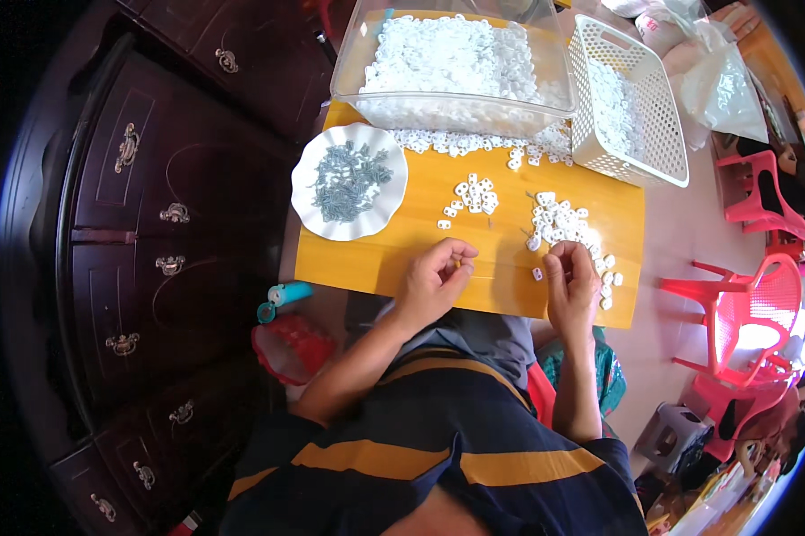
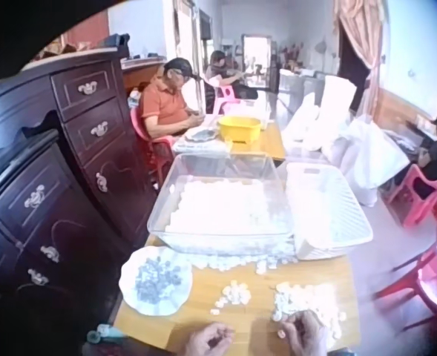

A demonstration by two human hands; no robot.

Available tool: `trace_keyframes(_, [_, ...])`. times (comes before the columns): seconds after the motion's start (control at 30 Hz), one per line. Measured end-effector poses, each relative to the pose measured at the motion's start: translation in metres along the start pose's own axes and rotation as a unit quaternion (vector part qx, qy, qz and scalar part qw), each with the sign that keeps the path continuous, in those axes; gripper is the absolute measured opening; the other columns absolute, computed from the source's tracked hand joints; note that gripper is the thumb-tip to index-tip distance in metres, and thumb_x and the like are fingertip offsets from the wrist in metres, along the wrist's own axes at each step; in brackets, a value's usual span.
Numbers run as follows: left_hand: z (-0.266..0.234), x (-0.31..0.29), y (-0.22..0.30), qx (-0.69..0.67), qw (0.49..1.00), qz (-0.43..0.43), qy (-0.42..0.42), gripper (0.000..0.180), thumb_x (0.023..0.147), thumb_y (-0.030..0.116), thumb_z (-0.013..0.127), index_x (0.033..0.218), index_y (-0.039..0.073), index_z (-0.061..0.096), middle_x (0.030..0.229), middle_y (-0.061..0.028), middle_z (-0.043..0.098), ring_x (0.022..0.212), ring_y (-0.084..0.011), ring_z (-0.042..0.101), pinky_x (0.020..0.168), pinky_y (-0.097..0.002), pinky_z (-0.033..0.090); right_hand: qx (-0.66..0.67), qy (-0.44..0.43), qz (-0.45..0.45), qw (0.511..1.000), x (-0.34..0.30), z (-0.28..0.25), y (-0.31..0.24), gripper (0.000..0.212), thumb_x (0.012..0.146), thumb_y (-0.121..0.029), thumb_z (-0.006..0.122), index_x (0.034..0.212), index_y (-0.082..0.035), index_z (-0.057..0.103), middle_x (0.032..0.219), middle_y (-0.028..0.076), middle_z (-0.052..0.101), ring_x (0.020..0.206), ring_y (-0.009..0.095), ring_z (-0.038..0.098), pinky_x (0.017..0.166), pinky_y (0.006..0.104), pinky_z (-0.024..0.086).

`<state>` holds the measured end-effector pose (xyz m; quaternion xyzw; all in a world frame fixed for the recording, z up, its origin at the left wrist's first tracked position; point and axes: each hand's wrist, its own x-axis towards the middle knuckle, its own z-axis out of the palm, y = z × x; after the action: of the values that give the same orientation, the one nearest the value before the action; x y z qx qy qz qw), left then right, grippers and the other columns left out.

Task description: The person strings together small white plastic components using a thin wire. The person picks up individual pieces from a pile on the table, threads them onto the wire one by one, and arranges them into small clusters.

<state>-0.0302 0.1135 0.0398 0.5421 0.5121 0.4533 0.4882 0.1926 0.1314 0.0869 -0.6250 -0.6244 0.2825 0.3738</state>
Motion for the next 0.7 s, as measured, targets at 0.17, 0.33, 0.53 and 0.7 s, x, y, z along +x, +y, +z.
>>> trace_keyframes(0.17, [0.011, -0.006, 0.012, -0.076, 0.996, -0.027, -0.039, 0.017, 0.093, 0.001, 0.065, 0.110, 0.001, 0.062, 0.090, 0.0018, 0.063, 0.077, -0.0009, 0.057, 0.068, -0.0181, 0.047, 0.334, -0.103, 0.120, 0.929, -0.018, 0.016, -0.008, 0.008, 0.101, -0.014, 0.060, 0.101, -0.007, 0.056, 0.078, -0.004, 0.054, 0.066, 0.006, 0.050, 0.058, 0.0211, 0.039])
trace_keyframes(0.33, [0.013, 0.000, 0.032, -0.039, 0.999, 0.026, -0.026, 0.016, 0.091, -0.002, 0.063, 0.107, 0.000, 0.062, 0.082, -0.0023, 0.066, 0.070, -0.0029, 0.061, 0.061, -0.0204, 0.049, 0.471, -0.144, 0.213, 0.844, -0.035, 0.031, -0.009, 0.012, 0.102, -0.019, 0.061, 0.105, -0.008, 0.056, 0.080, -0.004, 0.055, 0.067, 0.005, 0.052, 0.059, 0.0194, 0.040])
trace_keyframes(0.53, [0.014, 0.000, 0.029, -0.039, 0.998, 0.038, -0.031, 0.019, 0.089, -0.004, 0.063, 0.108, 0.000, 0.063, 0.083, -0.0034, 0.068, 0.071, -0.0048, 0.064, 0.062, -0.0211, 0.051, 0.484, -0.151, 0.206, 0.837, -0.037, 0.043, -0.001, 0.014, 0.101, -0.017, 0.062, 0.111, -0.008, 0.057, 0.084, -0.004, 0.058, 0.067, 0.005, 0.052, 0.059, 0.0191, 0.041])
trace_keyframes(0.7, [0.011, 0.003, 0.029, -0.022, 0.999, 0.025, -0.037, 0.020, 0.091, -0.002, 0.065, 0.111, 0.001, 0.063, 0.089, 0.0001, 0.067, 0.075, -0.0028, 0.061, 0.066, -0.0194, 0.049, 0.481, -0.143, 0.206, 0.840, -0.031, 0.043, -0.005, 0.016, 0.100, -0.014, 0.063, 0.113, -0.007, 0.058, 0.083, -0.004, 0.058, 0.068, 0.005, 0.051, 0.059, 0.0194, 0.041])
